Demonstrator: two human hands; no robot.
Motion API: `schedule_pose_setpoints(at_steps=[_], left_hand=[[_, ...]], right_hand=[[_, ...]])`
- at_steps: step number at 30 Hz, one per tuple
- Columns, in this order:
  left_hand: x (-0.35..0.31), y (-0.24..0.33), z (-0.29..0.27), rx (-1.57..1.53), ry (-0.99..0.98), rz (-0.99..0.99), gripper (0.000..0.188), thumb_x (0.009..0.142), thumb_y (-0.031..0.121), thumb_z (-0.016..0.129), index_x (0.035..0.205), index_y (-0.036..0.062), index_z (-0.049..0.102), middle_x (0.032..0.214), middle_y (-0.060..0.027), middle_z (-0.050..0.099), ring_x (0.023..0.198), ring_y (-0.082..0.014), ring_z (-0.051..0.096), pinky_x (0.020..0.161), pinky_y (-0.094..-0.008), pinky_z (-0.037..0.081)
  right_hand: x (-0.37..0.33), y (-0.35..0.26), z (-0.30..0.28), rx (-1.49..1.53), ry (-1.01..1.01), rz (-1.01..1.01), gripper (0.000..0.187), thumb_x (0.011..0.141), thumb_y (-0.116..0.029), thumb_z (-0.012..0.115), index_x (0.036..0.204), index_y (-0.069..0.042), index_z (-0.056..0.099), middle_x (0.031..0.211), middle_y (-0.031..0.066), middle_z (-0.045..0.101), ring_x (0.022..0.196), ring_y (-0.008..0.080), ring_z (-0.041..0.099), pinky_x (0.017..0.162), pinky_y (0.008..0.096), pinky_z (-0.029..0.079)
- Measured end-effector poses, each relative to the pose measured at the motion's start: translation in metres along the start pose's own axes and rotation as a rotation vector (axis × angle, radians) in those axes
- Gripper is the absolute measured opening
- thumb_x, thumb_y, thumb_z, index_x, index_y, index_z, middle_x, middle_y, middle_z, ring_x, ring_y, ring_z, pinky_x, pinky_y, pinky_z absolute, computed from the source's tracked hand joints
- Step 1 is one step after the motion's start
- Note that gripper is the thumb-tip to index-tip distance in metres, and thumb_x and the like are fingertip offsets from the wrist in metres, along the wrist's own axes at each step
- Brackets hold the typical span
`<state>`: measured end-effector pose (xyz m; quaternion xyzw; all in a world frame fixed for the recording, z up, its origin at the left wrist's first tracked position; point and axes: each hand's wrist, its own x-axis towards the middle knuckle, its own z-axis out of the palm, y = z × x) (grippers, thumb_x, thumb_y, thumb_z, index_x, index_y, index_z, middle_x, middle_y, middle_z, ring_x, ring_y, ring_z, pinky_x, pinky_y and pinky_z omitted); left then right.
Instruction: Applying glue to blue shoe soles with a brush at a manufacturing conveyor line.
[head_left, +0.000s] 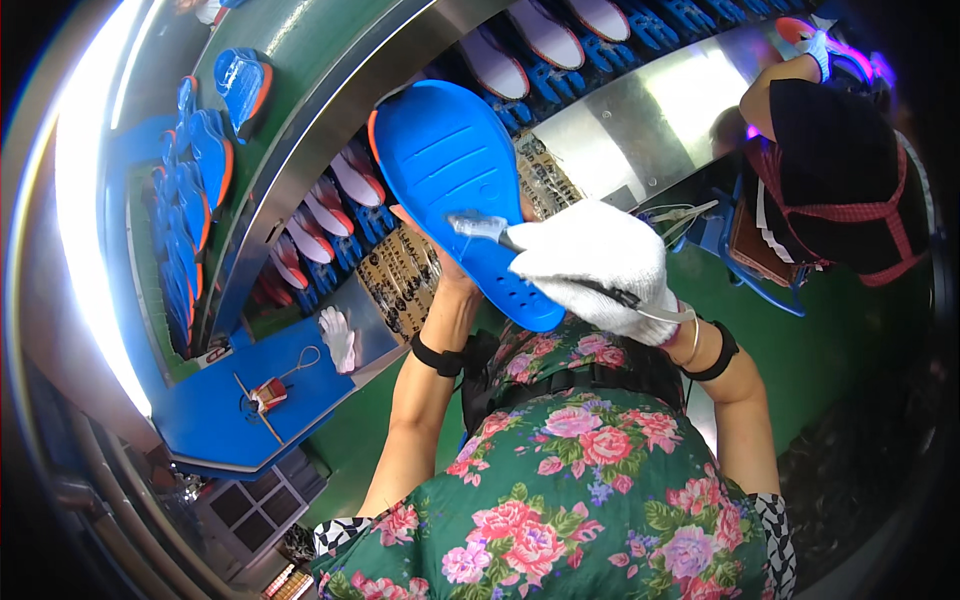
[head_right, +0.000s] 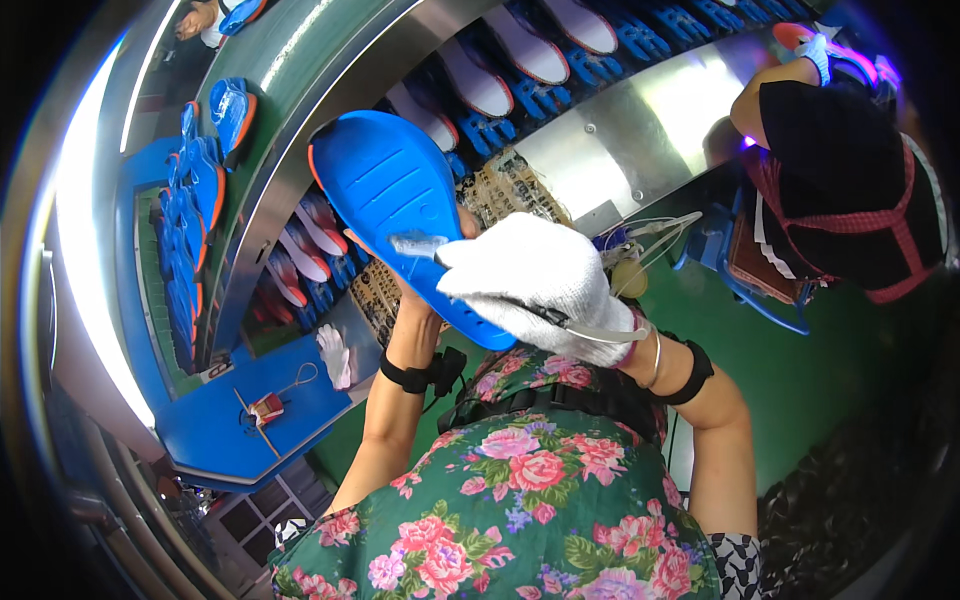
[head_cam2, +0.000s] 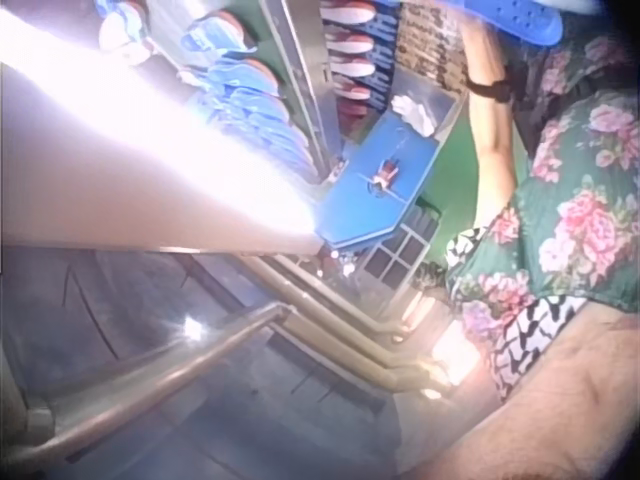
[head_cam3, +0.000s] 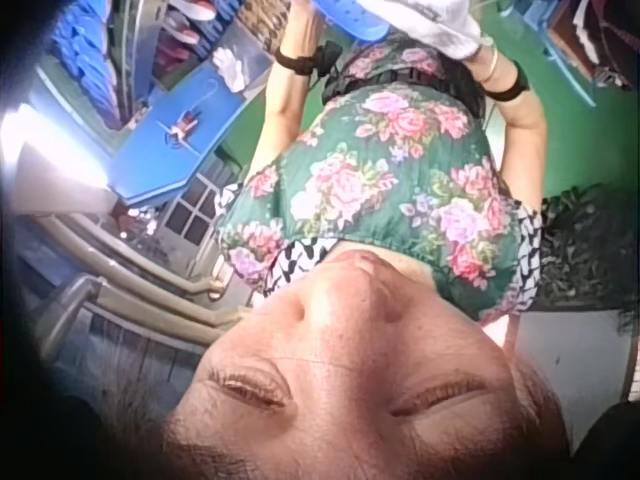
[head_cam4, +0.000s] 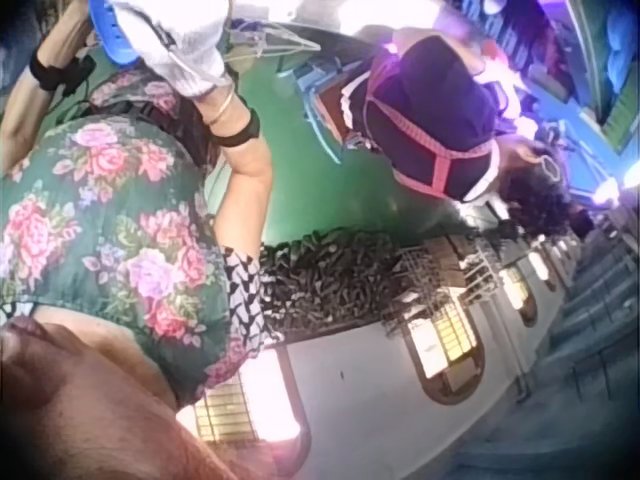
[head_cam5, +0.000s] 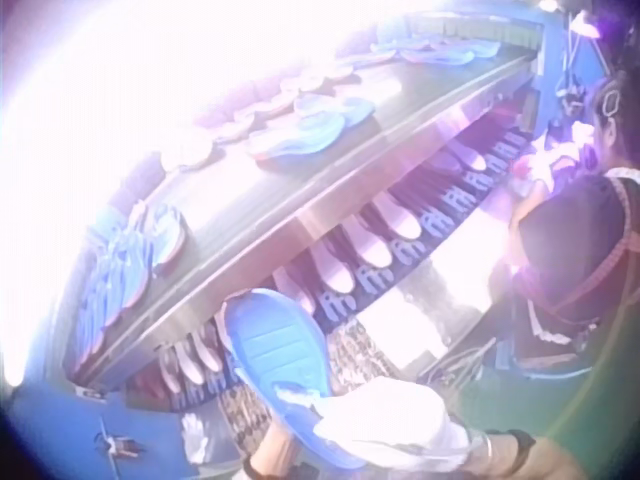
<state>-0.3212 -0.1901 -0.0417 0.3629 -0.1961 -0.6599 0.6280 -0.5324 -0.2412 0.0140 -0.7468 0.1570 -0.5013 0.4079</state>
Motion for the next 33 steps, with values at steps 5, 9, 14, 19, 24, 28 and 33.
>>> schedule_pose_setpoints(at_steps=[5, 9, 14, 19, 24, 28, 33], left_hand=[[0.017, 0.006, -0.012, -0.392, -0.368, -0.044, 0.144, 0.064, 0.116, 0.039, 0.138, -0.0058, 0.057, 0.110, -0.0265, 0.071, 0.091, -0.0389, 0.072, 0.083, -0.0562, 0.064], [0.019, 0.009, -0.016, -0.379, -0.299, 0.000, 0.137, 0.061, 0.117, 0.044, 0.122, -0.0056, 0.060, 0.098, -0.0167, 0.069, 0.085, -0.0265, 0.061, 0.081, -0.0415, 0.052], [0.031, 0.016, -0.015, -0.490, -0.303, 0.066, 0.136, 0.063, 0.114, 0.046, 0.125, -0.0054, 0.063, 0.109, -0.0212, 0.072, 0.091, -0.0360, 0.070, 0.080, -0.0568, 0.061], [0.043, 0.020, -0.024, -0.462, -0.331, 0.137, 0.138, 0.058, 0.118, 0.040, 0.116, -0.0048, 0.066, 0.089, -0.0198, 0.072, 0.085, -0.0306, 0.069, 0.078, -0.0422, 0.058], [0.049, 0.022, -0.035, -0.393, -0.478, 0.039, 0.124, 0.064, 0.111, 0.054, 0.120, 0.0002, 0.059, 0.096, -0.0115, 0.067, 0.088, -0.0258, 0.061, 0.088, -0.0357, 0.051], [0.052, 0.026, -0.036, -0.373, -0.357, 0.079, 0.123, 0.069, 0.106, 0.059, 0.134, 0.0015, 0.056, 0.101, -0.0134, 0.066, 0.089, -0.0270, 0.062, 0.084, -0.0418, 0.050], [0.056, 0.030, -0.028, -0.337, -0.307, -0.046, 0.135, 0.068, 0.114, 0.036, 0.138, 0.0012, 0.058, 0.106, -0.0229, 0.070, 0.083, -0.0354, 0.069, 0.069, -0.0487, 0.057]], right_hand=[[-0.006, 0.003, 0.003, 0.027, -0.186, -0.102, 0.031, 0.085, -0.007, 0.086, 0.115, -0.010, 0.084, 0.117, 0.0109, 0.083, 0.096, 0.0284, 0.079, 0.085, 0.0403, 0.063], [-0.006, 0.002, 0.005, 0.094, -0.066, 0.047, 0.032, 0.083, -0.004, 0.087, 0.114, -0.010, 0.085, 0.116, 0.0107, 0.083, 0.095, 0.0295, 0.078, 0.082, 0.0393, 0.062], [-0.005, 0.001, 0.006, -0.057, -0.216, -0.183, 0.034, 0.084, -0.002, 0.083, 0.117, -0.010, 0.084, 0.121, 0.0145, 0.081, 0.098, 0.0307, 0.078, 0.083, 0.0406, 0.063], [-0.008, 0.003, 0.007, 0.028, -0.062, -0.019, 0.026, 0.085, -0.004, 0.086, 0.111, -0.009, 0.085, 0.111, 0.0118, 0.082, 0.093, 0.0288, 0.077, 0.082, 0.0403, 0.062], [-0.014, 0.004, 0.004, 0.052, -0.150, -0.007, 0.022, 0.088, -0.006, 0.085, 0.109, -0.009, 0.084, 0.109, 0.0125, 0.082, 0.093, 0.0284, 0.078, 0.079, 0.0402, 0.063], [-0.018, 0.008, 0.002, 0.160, -0.019, 0.115, 0.024, 0.086, -0.005, 0.086, 0.109, -0.007, 0.083, 0.109, 0.0118, 0.082, 0.094, 0.0275, 0.078, 0.079, 0.0405, 0.063], [-0.025, 0.005, 0.001, -0.072, -0.260, -0.124, 0.025, 0.087, -0.008, 0.085, 0.112, -0.008, 0.083, 0.110, 0.0107, 0.082, 0.091, 0.0267, 0.077, 0.078, 0.0402, 0.063]])
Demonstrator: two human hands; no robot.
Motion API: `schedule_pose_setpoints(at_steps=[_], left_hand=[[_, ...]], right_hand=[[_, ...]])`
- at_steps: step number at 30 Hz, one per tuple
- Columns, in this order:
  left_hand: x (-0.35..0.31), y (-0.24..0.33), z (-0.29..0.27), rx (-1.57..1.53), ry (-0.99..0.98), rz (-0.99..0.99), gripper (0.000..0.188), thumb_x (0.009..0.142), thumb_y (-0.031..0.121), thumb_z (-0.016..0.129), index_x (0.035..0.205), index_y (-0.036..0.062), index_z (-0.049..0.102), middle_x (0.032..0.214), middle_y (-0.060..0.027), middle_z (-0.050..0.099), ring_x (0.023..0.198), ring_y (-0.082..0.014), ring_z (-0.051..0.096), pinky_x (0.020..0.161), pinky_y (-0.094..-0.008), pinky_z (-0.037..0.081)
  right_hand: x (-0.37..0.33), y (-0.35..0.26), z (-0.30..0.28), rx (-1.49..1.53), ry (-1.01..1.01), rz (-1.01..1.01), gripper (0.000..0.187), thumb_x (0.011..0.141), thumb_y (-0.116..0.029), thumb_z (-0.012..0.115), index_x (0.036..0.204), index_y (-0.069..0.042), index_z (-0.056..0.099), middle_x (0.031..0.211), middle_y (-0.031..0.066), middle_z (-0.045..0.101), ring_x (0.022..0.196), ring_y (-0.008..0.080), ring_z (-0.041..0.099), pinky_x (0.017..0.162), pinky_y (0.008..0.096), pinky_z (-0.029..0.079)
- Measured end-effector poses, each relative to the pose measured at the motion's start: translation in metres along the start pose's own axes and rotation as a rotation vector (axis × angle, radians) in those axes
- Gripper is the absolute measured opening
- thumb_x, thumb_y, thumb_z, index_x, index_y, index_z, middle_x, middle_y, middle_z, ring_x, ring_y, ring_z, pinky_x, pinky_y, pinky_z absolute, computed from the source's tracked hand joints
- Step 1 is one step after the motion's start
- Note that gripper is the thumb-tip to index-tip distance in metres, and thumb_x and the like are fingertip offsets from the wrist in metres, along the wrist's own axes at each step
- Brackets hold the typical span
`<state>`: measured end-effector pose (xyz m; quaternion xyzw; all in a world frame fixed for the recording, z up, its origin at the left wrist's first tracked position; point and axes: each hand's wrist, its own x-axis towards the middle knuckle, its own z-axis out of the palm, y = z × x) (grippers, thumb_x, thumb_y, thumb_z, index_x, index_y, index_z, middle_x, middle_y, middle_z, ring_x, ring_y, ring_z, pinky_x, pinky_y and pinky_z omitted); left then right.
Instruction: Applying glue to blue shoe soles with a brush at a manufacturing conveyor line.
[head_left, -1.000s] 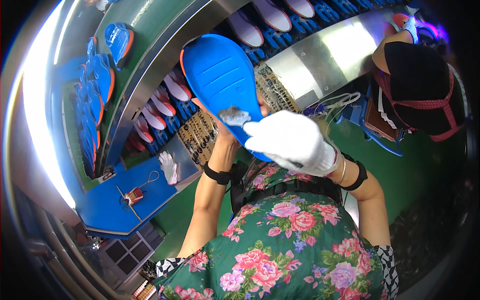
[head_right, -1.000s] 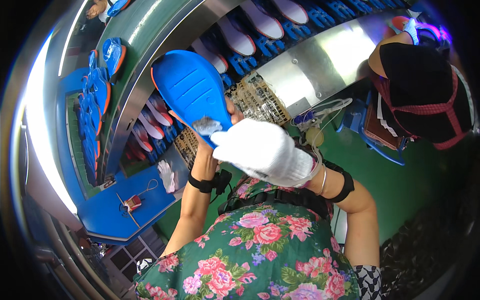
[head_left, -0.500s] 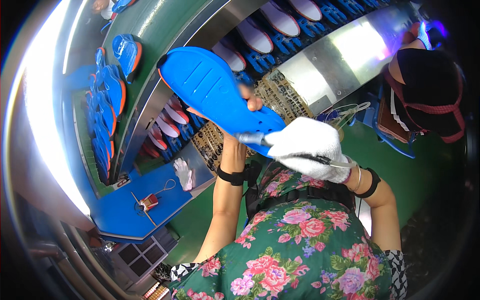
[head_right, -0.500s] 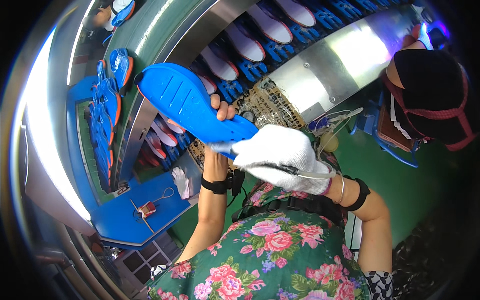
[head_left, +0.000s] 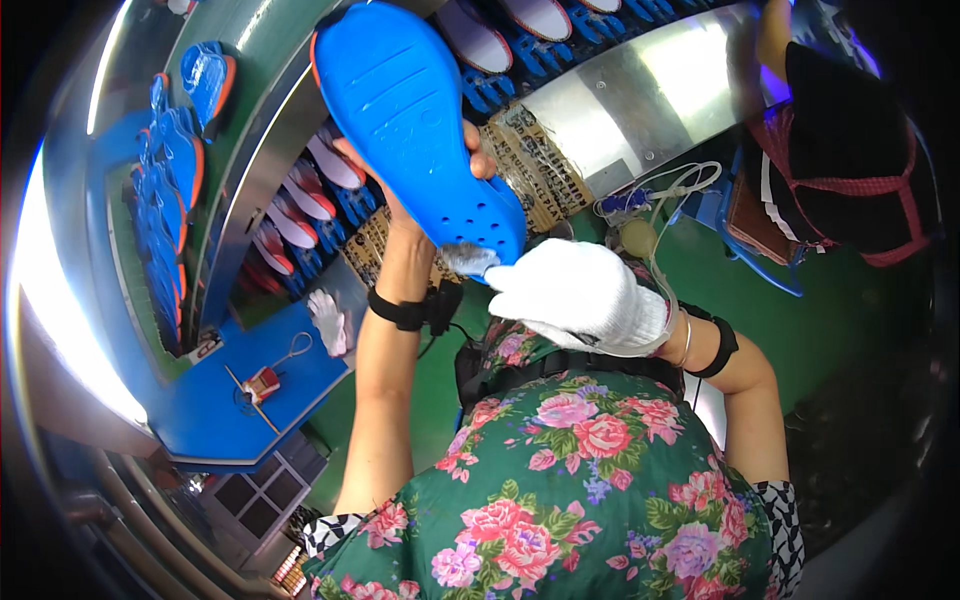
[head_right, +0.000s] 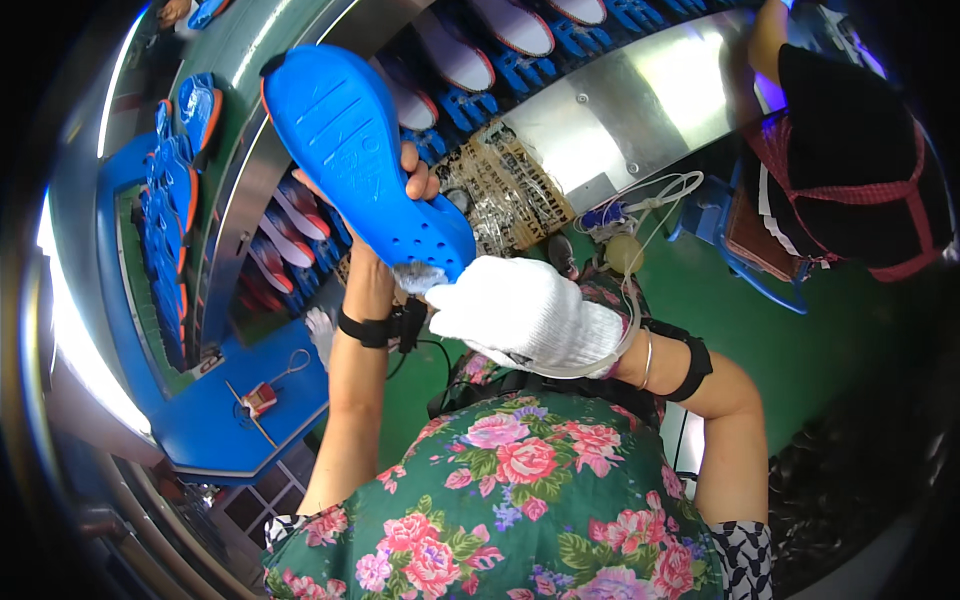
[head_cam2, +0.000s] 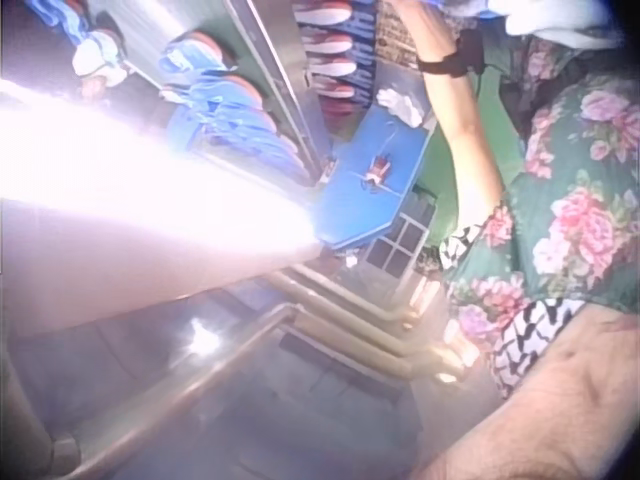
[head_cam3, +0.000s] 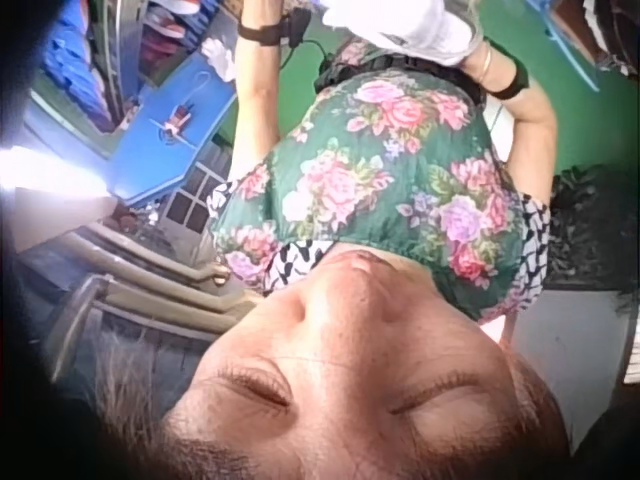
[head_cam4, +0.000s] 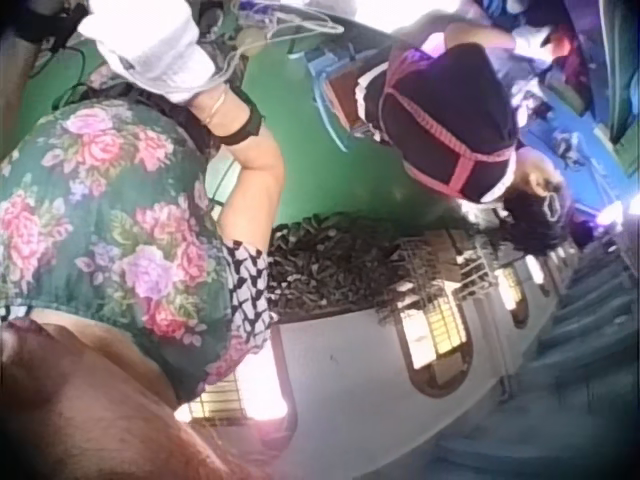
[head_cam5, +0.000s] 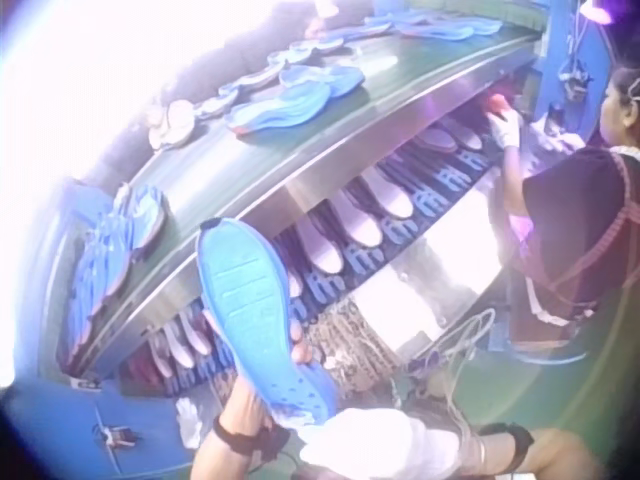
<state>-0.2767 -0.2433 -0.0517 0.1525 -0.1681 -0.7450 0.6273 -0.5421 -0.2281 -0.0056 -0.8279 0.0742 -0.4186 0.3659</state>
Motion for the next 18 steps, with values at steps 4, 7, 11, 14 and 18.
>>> schedule_pose_setpoints(at_steps=[4, 7, 11, 14, 18], left_hand=[[0.003, 0.004, 0.005, 0.022, -0.003, -0.119, 0.141, 0.067, 0.115, 0.030, 0.145, 0.0009, 0.056, 0.111, -0.0257, 0.071, 0.080, -0.0364, 0.072, 0.064, -0.0485, 0.058], [0.006, 0.004, 0.006, 0.015, 0.001, -0.213, 0.143, 0.068, 0.115, 0.029, 0.148, 0.0000, 0.056, 0.114, -0.0269, 0.071, 0.083, -0.0375, 0.073, 0.069, -0.0503, 0.062], [0.015, 0.007, 0.002, -0.036, -0.111, -0.343, 0.150, 0.066, 0.115, 0.030, 0.161, 0.0005, 0.046, 0.125, -0.0309, 0.070, 0.098, -0.0439, 0.076, 0.085, -0.0553, 0.064], [0.018, 0.002, 0.001, -0.077, -0.126, -0.398, 0.141, 0.073, 0.110, 0.031, 0.166, 0.0050, 0.043, 0.131, -0.0321, 0.069, 0.100, -0.0460, 0.076, 0.089, -0.0595, 0.064], [0.021, 0.000, 0.007, 0.018, -0.070, -0.494, 0.132, 0.080, 0.107, 0.032, 0.167, 0.0077, 0.042, 0.137, -0.0291, 0.067, 0.107, -0.0427, 0.074, 0.082, -0.0590, 0.065]], right_hand=[[-0.008, 0.003, -0.005, 0.372, 0.062, 0.187, 0.021, 0.083, -0.006, 0.087, 0.104, -0.008, 0.084, 0.107, 0.0093, 0.083, 0.089, 0.0265, 0.078, 0.077, 0.0395, 0.063], [-0.012, 0.007, -0.004, 0.078, 0.021, 0.102, 0.031, 0.083, -0.007, 0.088, 0.114, -0.008, 0.083, 0.113, 0.0112, 0.082, 0.090, 0.0282, 0.077, 0.079, 0.0390, 0.063], [-0.012, 0.008, -0.001, 0.067, -0.082, -0.030, 0.043, 0.083, -0.007, 0.083, 0.125, -0.011, 0.081, 0.126, 0.0140, 0.080, 0.097, 0.0305, 0.076, 0.082, 0.0411, 0.062], [-0.010, 0.011, -0.006, 0.332, -0.124, 0.065, 0.034, 0.084, -0.009, 0.086, 0.118, -0.013, 0.083, 0.120, 0.0103, 0.081, 0.094, 0.0296, 0.076, 0.080, 0.0408, 0.062], [-0.004, 0.019, -0.014, 0.262, -0.100, 0.020, 0.032, 0.086, -0.006, 0.083, 0.118, -0.010, 0.082, 0.120, 0.0101, 0.081, 0.097, 0.0294, 0.076, 0.081, 0.0413, 0.062]])
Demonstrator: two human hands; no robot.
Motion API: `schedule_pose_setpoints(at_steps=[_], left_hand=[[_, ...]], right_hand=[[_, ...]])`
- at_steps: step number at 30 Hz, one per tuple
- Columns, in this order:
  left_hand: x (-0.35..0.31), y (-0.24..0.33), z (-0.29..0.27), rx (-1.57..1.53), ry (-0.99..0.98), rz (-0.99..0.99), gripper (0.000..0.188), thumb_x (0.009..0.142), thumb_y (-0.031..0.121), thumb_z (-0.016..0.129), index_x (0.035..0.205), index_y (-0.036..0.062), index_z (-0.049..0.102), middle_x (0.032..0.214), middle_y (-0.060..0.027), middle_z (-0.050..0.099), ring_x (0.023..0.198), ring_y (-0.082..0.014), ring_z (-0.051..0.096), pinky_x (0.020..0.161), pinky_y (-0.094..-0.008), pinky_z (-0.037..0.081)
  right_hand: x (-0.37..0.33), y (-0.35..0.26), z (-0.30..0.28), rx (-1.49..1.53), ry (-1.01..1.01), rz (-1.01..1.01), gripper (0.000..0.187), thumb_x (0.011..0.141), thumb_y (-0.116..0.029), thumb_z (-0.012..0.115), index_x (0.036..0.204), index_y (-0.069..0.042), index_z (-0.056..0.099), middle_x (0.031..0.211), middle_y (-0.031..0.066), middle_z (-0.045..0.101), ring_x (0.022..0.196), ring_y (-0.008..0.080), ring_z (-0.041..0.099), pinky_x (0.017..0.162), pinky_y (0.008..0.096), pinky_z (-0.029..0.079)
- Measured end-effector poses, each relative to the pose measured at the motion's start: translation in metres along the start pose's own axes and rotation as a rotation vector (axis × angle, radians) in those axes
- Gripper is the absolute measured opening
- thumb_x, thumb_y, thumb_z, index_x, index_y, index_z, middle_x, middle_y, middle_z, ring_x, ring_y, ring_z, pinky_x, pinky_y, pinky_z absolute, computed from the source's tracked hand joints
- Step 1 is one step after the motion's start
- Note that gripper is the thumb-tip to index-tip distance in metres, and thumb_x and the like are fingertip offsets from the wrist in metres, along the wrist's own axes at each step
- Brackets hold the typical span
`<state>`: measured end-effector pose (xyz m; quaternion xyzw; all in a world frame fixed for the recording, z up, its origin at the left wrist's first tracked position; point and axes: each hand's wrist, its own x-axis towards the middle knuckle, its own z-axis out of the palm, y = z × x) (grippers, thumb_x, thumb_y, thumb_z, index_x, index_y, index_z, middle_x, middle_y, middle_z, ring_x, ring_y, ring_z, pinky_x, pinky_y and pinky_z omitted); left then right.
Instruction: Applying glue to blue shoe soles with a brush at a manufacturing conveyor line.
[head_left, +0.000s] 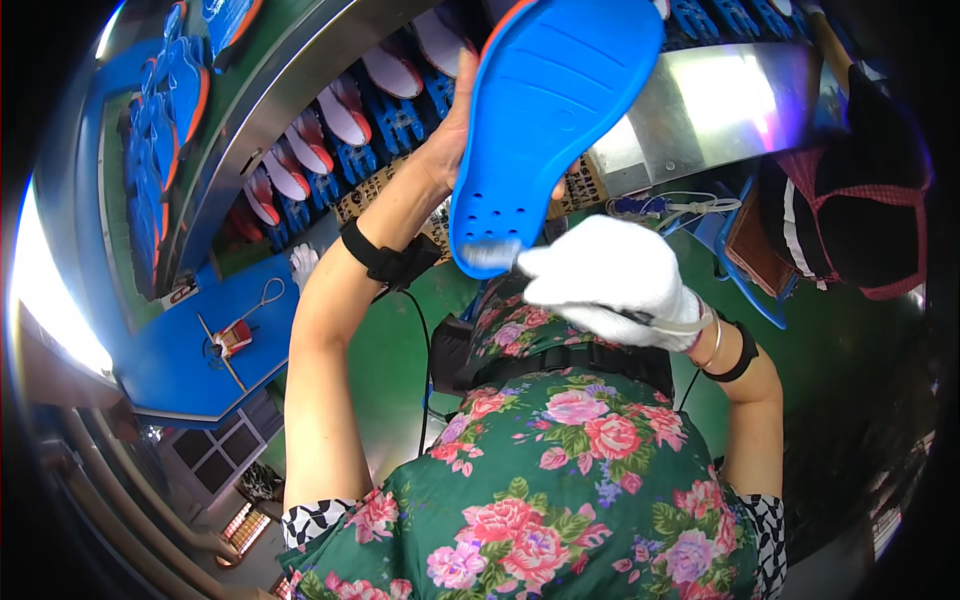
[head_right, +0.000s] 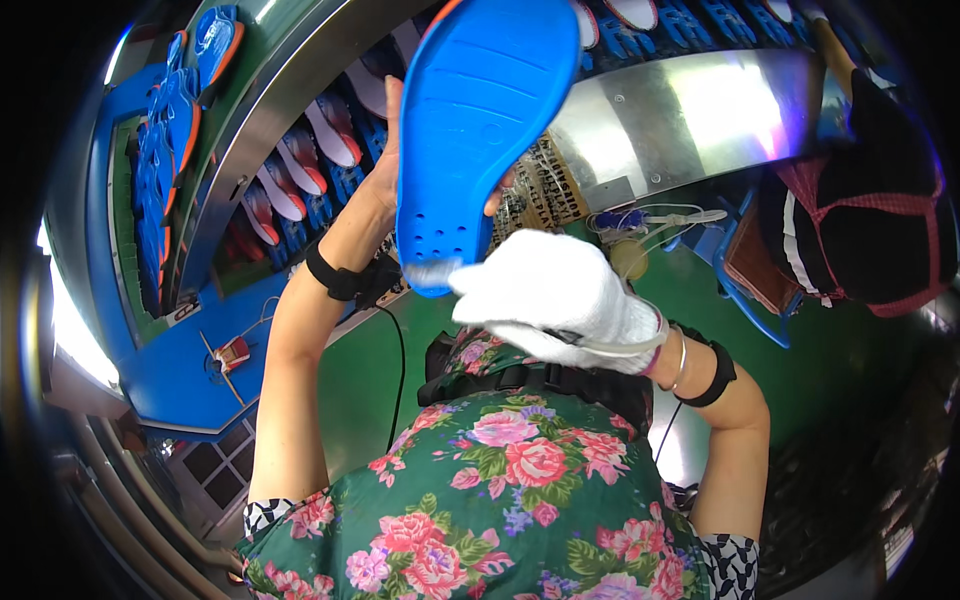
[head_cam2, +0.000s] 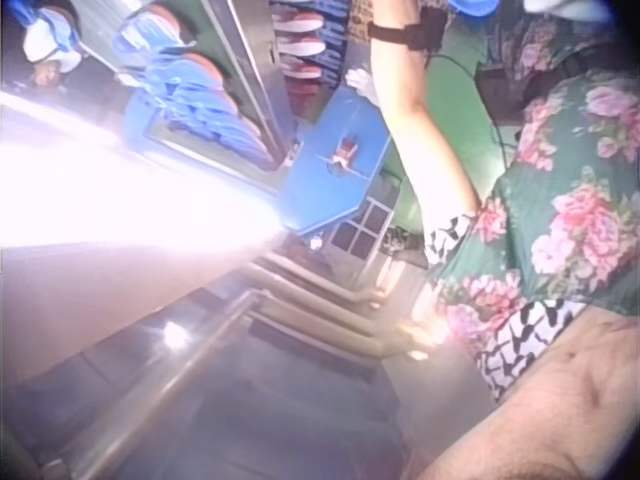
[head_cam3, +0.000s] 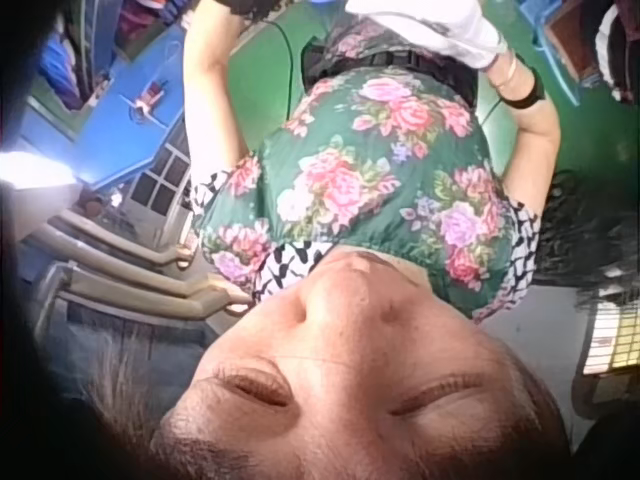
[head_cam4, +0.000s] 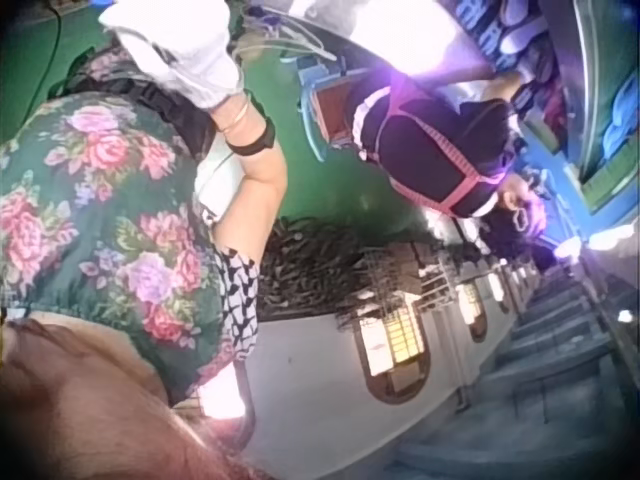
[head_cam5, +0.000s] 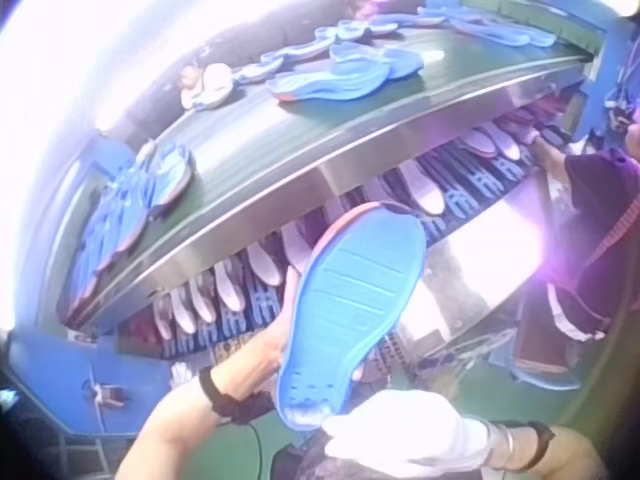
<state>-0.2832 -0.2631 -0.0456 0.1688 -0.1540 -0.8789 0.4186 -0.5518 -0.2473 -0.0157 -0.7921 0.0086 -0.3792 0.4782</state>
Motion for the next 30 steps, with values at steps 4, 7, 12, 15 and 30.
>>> schedule_pose_setpoints(at_steps=[4, 7, 12, 15, 30], left_hand=[[0.000, 0.007, 0.016, 0.428, 0.311, -0.122, 0.121, 0.088, 0.100, 0.035, 0.166, 0.0082, 0.045, 0.144, -0.0267, 0.065, 0.120, -0.0385, 0.072, 0.090, -0.0579, 0.066], [0.002, -0.002, 0.022, 0.537, 0.513, -0.092, 0.108, 0.097, 0.091, 0.038, 0.162, 0.0064, 0.050, 0.143, -0.0248, 0.068, 0.120, -0.0324, 0.075, 0.095, -0.0510, 0.068], [0.003, -0.002, -0.008, 0.589, 0.515, -0.224, 0.099, 0.103, 0.086, 0.036, 0.161, 0.0078, 0.054, 0.149, -0.0129, 0.067, 0.119, -0.0187, 0.070, 0.103, -0.0356, 0.060], [-0.009, -0.004, -0.032, 0.128, 0.437, -0.297, 0.102, 0.100, 0.089, 0.035, 0.170, 0.0143, 0.041, 0.163, -0.0139, 0.057, 0.135, -0.0288, 0.064, 0.109, -0.0510, 0.058], [-0.050, -0.075, -0.017, 0.181, 0.532, 0.076, 0.052, 0.113, 0.038, 0.060, 0.149, 0.0012, 0.058, 0.132, -0.0236, 0.073, 0.106, -0.0376, 0.078, 0.090, -0.0479, 0.068]], right_hand=[[0.005, -0.001, 0.000, -0.199, -0.194, -0.044, 0.038, 0.085, -0.006, 0.080, 0.123, -0.012, 0.082, 0.126, 0.0158, 0.080, 0.101, 0.0291, 0.077, 0.081, 0.0404, 0.062], [0.006, 0.001, -0.001, 0.151, -0.076, 0.038, 0.034, 0.080, -0.002, 0.086, 0.113, -0.011, 0.085, 0.120, 0.0137, 0.082, 0.097, 0.0285, 0.077, 0.080, 0.0407, 0.062], [0.001, 0.008, -0.004, 0.073, -0.107, 0.138, 0.021, 0.081, -0.004, 0.088, 0.102, -0.010, 0.085, 0.109, 0.0121, 0.083, 0.089, 0.0287, 0.077, 0.078, 0.0408, 0.061], [0.002, 0.000, -0.007, 0.581, 0.061, 0.447, 0.012, 0.088, -0.002, 0.087, 0.100, -0.002, 0.085, 0.108, 0.0144, 0.084, 0.101, 0.0237, 0.081, 0.092, 0.0386, 0.064], [0.024, -0.007, -0.040, -0.025, 0.310, 0.260, 0.019, 0.085, -0.003, 0.084, 0.103, -0.007, 0.084, 0.107, 0.0118, 0.082, 0.103, 0.0290, 0.078, 0.093, 0.0415, 0.061]])
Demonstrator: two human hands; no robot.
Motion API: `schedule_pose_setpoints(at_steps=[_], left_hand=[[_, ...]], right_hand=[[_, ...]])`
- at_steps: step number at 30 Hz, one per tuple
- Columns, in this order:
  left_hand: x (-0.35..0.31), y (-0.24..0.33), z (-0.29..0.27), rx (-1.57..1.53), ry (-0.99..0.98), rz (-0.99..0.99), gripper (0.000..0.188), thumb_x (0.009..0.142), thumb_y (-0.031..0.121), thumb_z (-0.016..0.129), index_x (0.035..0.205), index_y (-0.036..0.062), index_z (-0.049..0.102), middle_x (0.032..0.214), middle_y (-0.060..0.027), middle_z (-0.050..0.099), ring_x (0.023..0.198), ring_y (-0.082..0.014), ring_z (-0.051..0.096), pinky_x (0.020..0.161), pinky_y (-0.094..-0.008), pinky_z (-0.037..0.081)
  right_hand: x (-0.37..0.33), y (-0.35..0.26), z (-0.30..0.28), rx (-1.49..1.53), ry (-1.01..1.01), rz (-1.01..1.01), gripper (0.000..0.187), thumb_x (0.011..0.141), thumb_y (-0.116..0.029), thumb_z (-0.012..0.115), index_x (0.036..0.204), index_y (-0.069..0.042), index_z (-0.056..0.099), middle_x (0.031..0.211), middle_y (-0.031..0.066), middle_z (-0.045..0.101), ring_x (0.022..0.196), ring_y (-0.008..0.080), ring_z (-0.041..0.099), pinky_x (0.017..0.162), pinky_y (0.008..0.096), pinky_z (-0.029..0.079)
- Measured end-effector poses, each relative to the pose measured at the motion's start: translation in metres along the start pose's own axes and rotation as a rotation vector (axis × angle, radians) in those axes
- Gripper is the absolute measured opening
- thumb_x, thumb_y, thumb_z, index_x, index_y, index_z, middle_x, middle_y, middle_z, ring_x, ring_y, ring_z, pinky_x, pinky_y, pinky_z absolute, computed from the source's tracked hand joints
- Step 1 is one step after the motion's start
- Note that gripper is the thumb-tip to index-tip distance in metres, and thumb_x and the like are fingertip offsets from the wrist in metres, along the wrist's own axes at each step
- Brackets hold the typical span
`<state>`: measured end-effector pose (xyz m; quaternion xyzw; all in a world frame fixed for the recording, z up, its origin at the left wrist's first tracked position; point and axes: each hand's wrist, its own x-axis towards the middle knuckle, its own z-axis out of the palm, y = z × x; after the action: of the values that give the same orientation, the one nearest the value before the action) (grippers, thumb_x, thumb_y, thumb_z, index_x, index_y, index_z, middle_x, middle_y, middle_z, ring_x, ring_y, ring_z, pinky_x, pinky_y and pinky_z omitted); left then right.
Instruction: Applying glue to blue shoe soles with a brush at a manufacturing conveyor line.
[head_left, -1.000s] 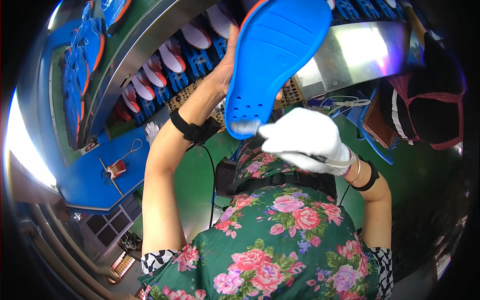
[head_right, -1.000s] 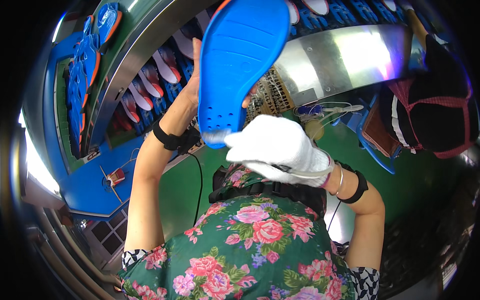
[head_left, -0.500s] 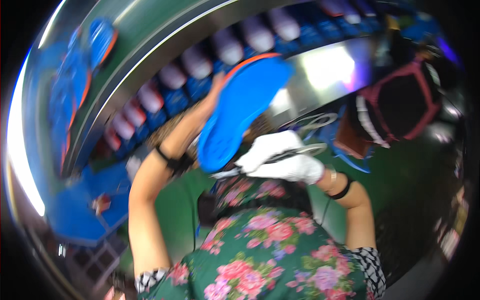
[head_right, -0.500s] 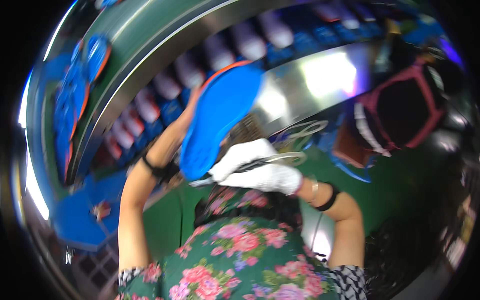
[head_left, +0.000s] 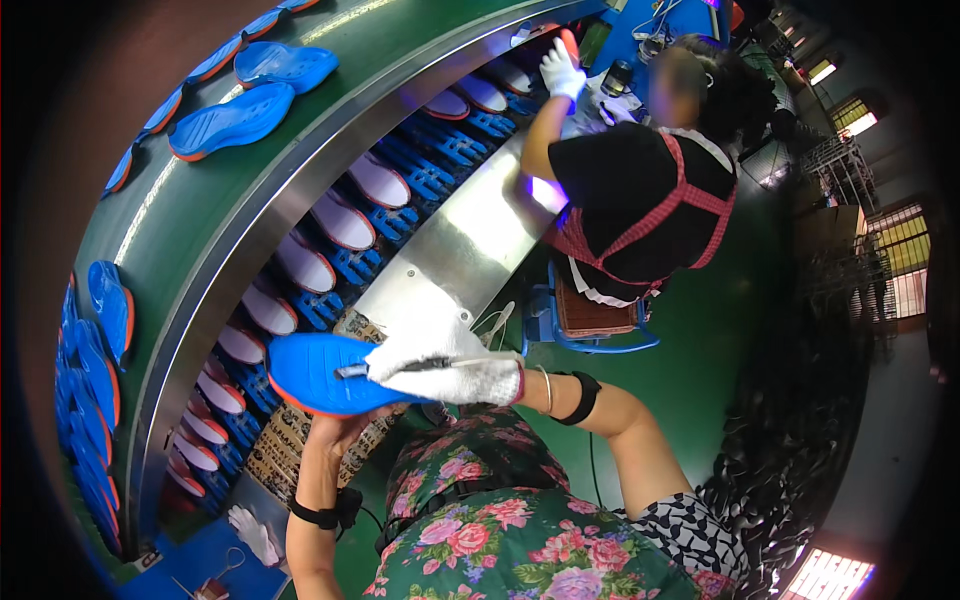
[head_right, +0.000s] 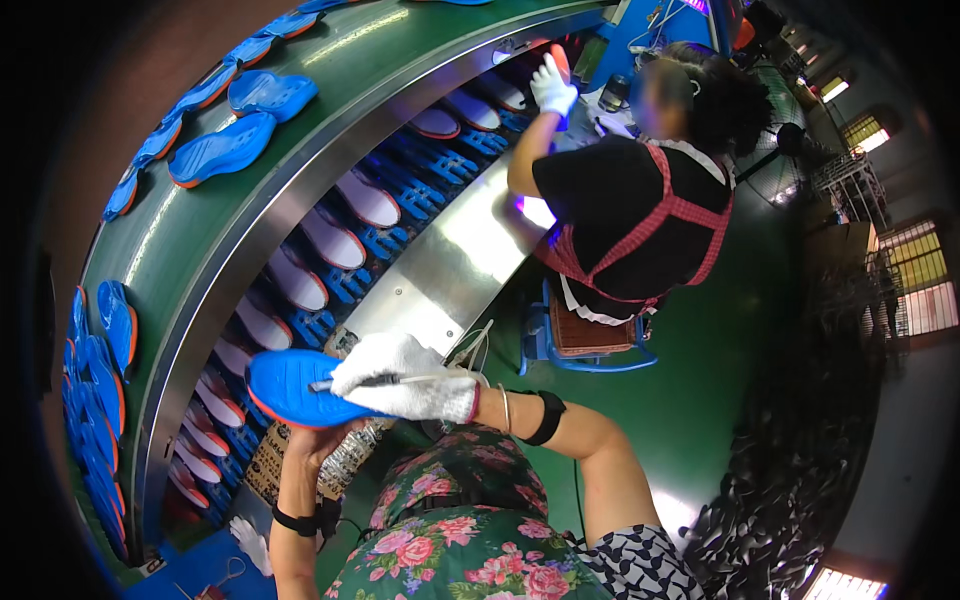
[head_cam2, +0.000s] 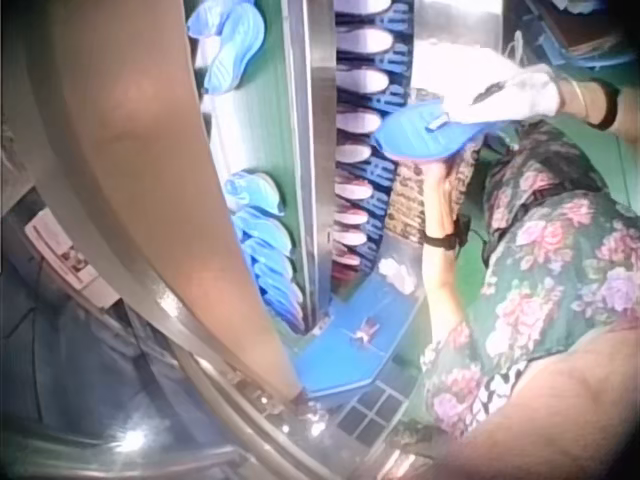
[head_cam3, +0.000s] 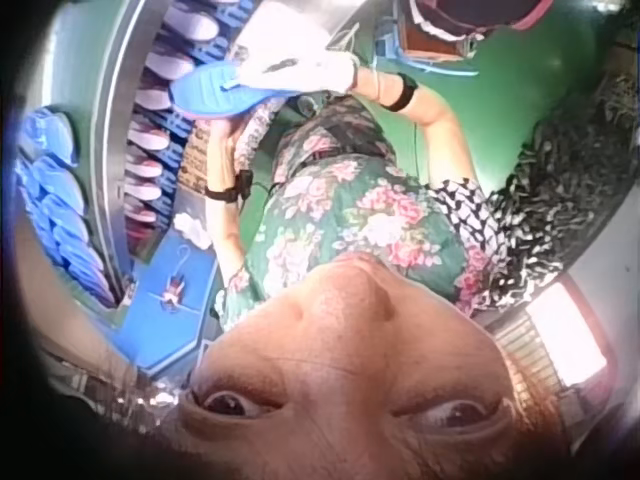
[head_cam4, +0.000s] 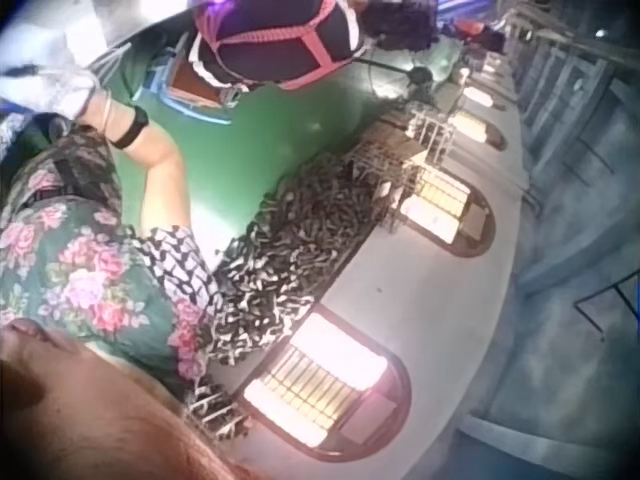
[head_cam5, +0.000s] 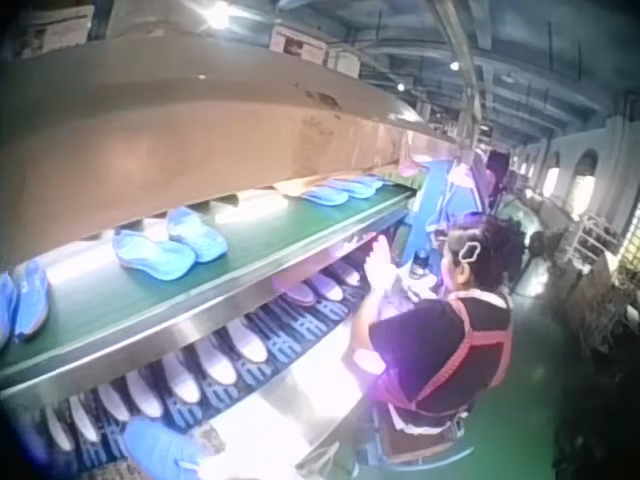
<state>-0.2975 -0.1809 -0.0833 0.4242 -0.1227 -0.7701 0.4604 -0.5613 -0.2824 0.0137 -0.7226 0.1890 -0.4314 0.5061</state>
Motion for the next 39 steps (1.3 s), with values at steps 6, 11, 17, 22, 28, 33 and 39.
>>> schedule_pose_setpoints(at_steps=[6, 11, 17, 22, 28, 33, 39], left_hand=[[-0.021, -0.003, 0.006, -0.497, -0.043, 0.090, 0.080, 0.109, 0.068, 0.047, 0.157, 0.0041, 0.055, 0.157, -0.0258, 0.059, 0.136, -0.0509, 0.061, 0.113, -0.0678, 0.053], [-0.028, -0.015, 0.027, -0.736, -0.418, 0.229, 0.104, 0.093, 0.082, 0.060, 0.163, 0.0056, 0.049, 0.159, -0.0247, 0.058, 0.146, -0.0437, 0.055, 0.125, -0.0650, 0.039], [-0.012, -0.018, 0.042, -0.421, -0.374, 0.283, 0.115, 0.088, 0.082, 0.067, 0.172, 0.0100, 0.034, 0.169, -0.0223, 0.046, 0.152, -0.0440, 0.049, 0.128, -0.0638, 0.037], [-0.025, -0.017, 0.080, -1.056, -0.584, 0.143, 0.117, 0.087, 0.088, 0.063, 0.174, 0.0165, 0.031, 0.173, -0.0202, 0.041, 0.155, -0.0479, 0.044, 0.125, -0.0714, 0.036], [-0.031, -0.022, 0.071, -0.417, -0.315, 0.130, 0.117, 0.087, 0.079, 0.072, 0.174, 0.0147, 0.028, 0.172, -0.0228, 0.041, 0.151, -0.0522, 0.047, 0.120, -0.0780, 0.038], [-0.029, -0.036, 0.045, -0.262, -0.214, 0.160, 0.112, 0.088, 0.071, 0.076, 0.172, 0.0113, 0.032, 0.170, -0.0210, 0.046, 0.152, -0.0460, 0.049, 0.125, -0.0688, 0.039], [-0.011, -0.046, 0.024, -0.721, -0.385, 0.211, 0.097, 0.096, 0.069, 0.069, 0.170, 0.0130, 0.039, 0.168, -0.0173, 0.050, 0.152, -0.0402, 0.051, 0.128, -0.0624, 0.038]], right_hand=[[-0.011, -0.026, 0.005, -0.180, 0.074, -0.234, 0.025, 0.084, -0.005, 0.087, 0.109, -0.007, 0.083, 0.109, 0.0103, 0.082, 0.095, 0.0298, 0.077, 0.086, 0.0416, 0.061], [-0.010, -0.040, 0.007, -0.255, 0.207, -0.259, 0.027, 0.083, -0.001, 0.089, 0.109, -0.005, 0.084, 0.111, 0.0111, 0.083, 0.091, 0.0251, 0.078, 0.080, 0.0372, 0.062], [0.011, -0.049, 0.003, -0.309, 0.143, -0.288, 0.029, 0.082, 0.000, 0.089, 0.110, -0.003, 0.083, 0.106, 0.0141, 0.083, 0.088, 0.0279, 0.079, 0.079, 0.0391, 0.062], [0.037, -0.050, 0.004, -0.419, 0.083, -0.354, 0.031, 0.084, -0.004, 0.084, 0.115, -0.005, 0.085, 0.114, 0.0148, 0.084, 0.096, 0.0286, 0.080, 0.086, 0.0403, 0.063], [0.056, -0.044, 0.013, -0.520, 0.140, -0.450, 0.035, 0.081, -0.001, 0.085, 0.116, -0.005, 0.084, 0.120, 0.0165, 0.081, 0.105, 0.0314, 0.078, 0.088, 0.0426, 0.061], [0.047, -0.053, 0.028, -0.579, 0.026, -0.417, 0.036, 0.081, -0.003, 0.085, 0.117, -0.008, 0.084, 0.119, 0.0159, 0.082, 0.103, 0.0302, 0.079, 0.089, 0.0421, 0.061], [0.045, -0.050, 0.027, -0.359, 0.134, -0.337, 0.030, 0.082, -0.003, 0.086, 0.111, -0.006, 0.085, 0.114, 0.0153, 0.083, 0.098, 0.0291, 0.079, 0.086, 0.0403, 0.062]])
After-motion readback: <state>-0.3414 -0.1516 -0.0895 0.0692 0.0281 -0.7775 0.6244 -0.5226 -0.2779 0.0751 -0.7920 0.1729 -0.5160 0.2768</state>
